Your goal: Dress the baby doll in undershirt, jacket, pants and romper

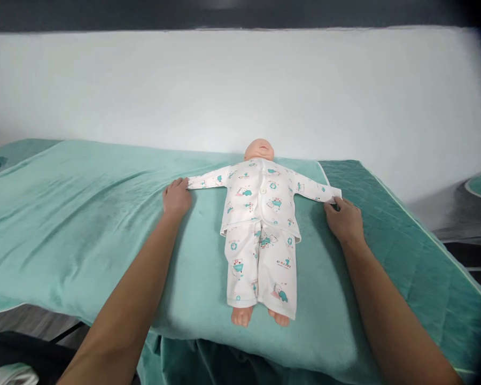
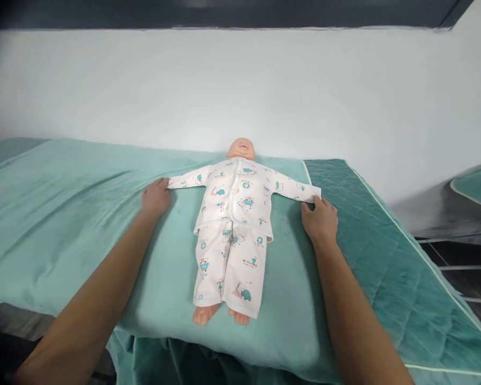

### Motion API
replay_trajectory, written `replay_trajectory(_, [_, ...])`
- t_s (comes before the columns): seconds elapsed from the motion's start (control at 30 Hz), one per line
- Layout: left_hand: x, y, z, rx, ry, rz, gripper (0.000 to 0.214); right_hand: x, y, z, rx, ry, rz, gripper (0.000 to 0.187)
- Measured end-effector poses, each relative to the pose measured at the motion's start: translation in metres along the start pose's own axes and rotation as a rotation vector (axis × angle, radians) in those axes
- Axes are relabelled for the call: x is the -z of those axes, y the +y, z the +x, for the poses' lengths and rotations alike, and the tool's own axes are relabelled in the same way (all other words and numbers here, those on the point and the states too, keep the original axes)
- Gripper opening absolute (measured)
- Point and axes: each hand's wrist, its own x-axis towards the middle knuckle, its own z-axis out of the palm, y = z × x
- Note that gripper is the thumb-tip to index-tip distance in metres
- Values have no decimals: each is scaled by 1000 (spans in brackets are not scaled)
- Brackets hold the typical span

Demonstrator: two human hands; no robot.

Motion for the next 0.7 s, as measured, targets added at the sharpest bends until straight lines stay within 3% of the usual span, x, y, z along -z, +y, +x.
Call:
replay_trajectory(0.17, [8, 6, -27, 57, 66, -112, 51, 7, -15, -17, 26, 96, 62, 54])
replay_trajectory(0.3, [15, 21, -79, -21, 182, -296, 48, 27, -43, -65, 230, 165, 315, 42])
replay_trajectory(0.43, [24, 44, -150, -198, 123, -546, 36, 48, -69, -139, 397, 29, 518, 33])
replay_trajectory(0.53, [32, 56, -196, -251, 57, -649, 31, 63, -76, -189, 380, -80, 612, 33])
replay_trajectory(0.63, [39, 58, -233, -257, 0, -689, 26, 80, -82, -224, 364, -147, 628, 38])
replay_trajectory(0.7, [41, 55, -252, -308, -43, -685, 23, 91, -91, -238, 459, -222, 571, 43])
